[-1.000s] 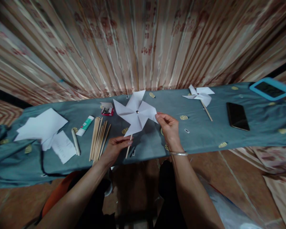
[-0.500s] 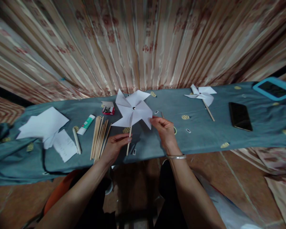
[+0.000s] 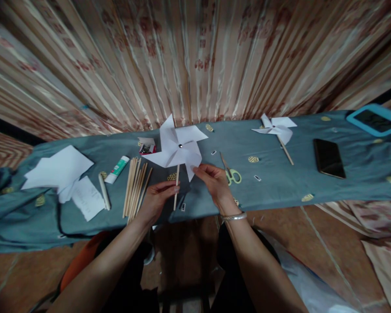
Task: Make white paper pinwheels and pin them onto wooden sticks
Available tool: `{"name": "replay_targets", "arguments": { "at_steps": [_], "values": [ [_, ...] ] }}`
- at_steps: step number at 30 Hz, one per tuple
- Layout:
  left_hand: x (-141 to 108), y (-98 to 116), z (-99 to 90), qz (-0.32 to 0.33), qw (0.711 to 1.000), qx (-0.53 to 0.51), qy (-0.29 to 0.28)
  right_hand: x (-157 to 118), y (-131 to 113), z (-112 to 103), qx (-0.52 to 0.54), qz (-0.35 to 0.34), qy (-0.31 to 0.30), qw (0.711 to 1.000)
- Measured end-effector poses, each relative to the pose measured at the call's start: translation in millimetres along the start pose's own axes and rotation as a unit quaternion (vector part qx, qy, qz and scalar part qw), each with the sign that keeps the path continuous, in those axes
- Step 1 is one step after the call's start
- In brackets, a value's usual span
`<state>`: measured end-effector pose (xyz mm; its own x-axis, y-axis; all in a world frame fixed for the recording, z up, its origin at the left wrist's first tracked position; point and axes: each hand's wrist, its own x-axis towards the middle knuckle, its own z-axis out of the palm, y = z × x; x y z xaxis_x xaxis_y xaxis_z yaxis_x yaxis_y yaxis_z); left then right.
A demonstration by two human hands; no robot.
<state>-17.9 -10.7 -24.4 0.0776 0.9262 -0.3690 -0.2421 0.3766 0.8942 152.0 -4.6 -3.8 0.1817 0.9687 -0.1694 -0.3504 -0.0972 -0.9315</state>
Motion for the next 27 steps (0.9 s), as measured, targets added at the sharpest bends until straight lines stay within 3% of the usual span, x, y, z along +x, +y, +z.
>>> {"name": "replay_targets", "arguments": {
  "at_steps": [10,18,27],
  "values": [
    [0,-1,1.2,0.008,1.0,-0.005,-0.021,-5,9,9,-0.014,0.035,-0.017,0.999],
    [-1,-4,2.2,0.004,1.0,-0.005,-0.021,-6,14,13,-0.056,0.003,-0.038,0.998],
    [-1,-5,7.6,0.008,1.0,-0.015,-0.011,-9,13,8,-0.222,-0.093,-0.026,0.97]
  ]
}}
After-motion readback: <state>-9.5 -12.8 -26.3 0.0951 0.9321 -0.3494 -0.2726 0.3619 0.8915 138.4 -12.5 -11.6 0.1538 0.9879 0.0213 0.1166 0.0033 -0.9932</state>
